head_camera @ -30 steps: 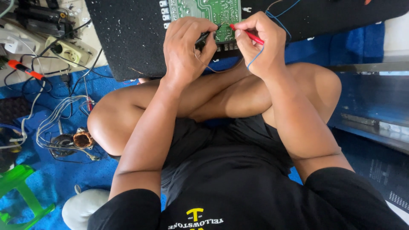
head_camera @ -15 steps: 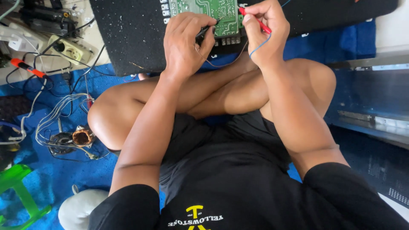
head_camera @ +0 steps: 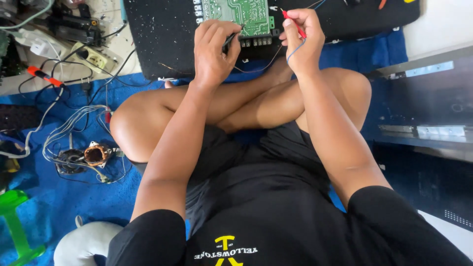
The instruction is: Testing a circuit board with a multimeter, cleaning it with a brush, and performing soldering repairs.
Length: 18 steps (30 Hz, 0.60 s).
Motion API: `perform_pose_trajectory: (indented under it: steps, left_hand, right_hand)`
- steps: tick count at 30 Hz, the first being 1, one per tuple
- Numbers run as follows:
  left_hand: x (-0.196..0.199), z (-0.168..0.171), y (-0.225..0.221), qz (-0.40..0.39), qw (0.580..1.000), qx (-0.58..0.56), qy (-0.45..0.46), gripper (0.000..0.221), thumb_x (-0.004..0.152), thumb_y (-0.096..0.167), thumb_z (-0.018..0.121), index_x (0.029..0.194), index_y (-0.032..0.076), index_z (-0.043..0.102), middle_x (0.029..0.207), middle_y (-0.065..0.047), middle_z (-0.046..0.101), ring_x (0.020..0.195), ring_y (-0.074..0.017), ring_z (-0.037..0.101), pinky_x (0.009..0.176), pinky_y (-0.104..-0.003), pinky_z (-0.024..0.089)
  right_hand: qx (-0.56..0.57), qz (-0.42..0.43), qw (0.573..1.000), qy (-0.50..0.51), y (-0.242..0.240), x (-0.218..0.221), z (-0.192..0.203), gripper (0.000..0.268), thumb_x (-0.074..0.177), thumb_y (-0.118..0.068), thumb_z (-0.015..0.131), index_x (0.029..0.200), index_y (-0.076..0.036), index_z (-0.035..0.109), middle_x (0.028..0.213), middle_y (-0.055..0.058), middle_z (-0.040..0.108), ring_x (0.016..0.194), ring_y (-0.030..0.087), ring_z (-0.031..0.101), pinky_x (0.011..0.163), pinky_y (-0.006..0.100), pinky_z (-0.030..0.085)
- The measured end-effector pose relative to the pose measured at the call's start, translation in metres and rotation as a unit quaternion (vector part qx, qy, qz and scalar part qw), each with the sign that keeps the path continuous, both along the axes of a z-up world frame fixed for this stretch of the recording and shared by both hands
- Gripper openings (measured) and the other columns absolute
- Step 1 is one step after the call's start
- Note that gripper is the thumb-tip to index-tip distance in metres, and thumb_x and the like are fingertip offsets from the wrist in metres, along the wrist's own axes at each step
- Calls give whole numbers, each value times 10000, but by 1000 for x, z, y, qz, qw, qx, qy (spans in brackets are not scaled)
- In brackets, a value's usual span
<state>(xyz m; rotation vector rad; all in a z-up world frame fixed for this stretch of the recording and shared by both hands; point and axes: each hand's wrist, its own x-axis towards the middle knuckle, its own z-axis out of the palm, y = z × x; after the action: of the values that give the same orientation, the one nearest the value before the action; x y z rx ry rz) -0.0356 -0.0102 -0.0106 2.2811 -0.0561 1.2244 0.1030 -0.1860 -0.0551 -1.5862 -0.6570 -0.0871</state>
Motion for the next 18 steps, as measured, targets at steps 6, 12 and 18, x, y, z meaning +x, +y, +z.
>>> perform_pose_trajectory:
  steps: [6,12,18]
  left_hand:
    - [-14,-1,0,18,999,-24,-15,253,879,-64,736,1090,61,673,1098,-58,700,1013,-270,627,957,-378,493]
    - [-22,3,-3,23,999,-45,-10,253,892,-52,733,1103,71,666,1117,-48,692,1021,-258,622,961,-371,487]
    - [-11,-1,1,33,998,-54,-10,292,835,-69,741,1078,83,687,1099,-58,697,992,-282,639,951,-384,499]
  right_hand:
    - [21,9,1000,0,-9,-6,3,129,1017,-18,615,1145,-16,597,968,111,681,746,169,693,643,266,580]
    - [8,4,1000,9,-14,-11,7,121,1022,-41,611,1143,-34,600,976,90,685,771,153,689,663,257,573]
    - [2,2,1000,30,-5,-3,1,151,1022,-39,629,1171,-50,611,1009,82,692,776,144,673,662,256,555]
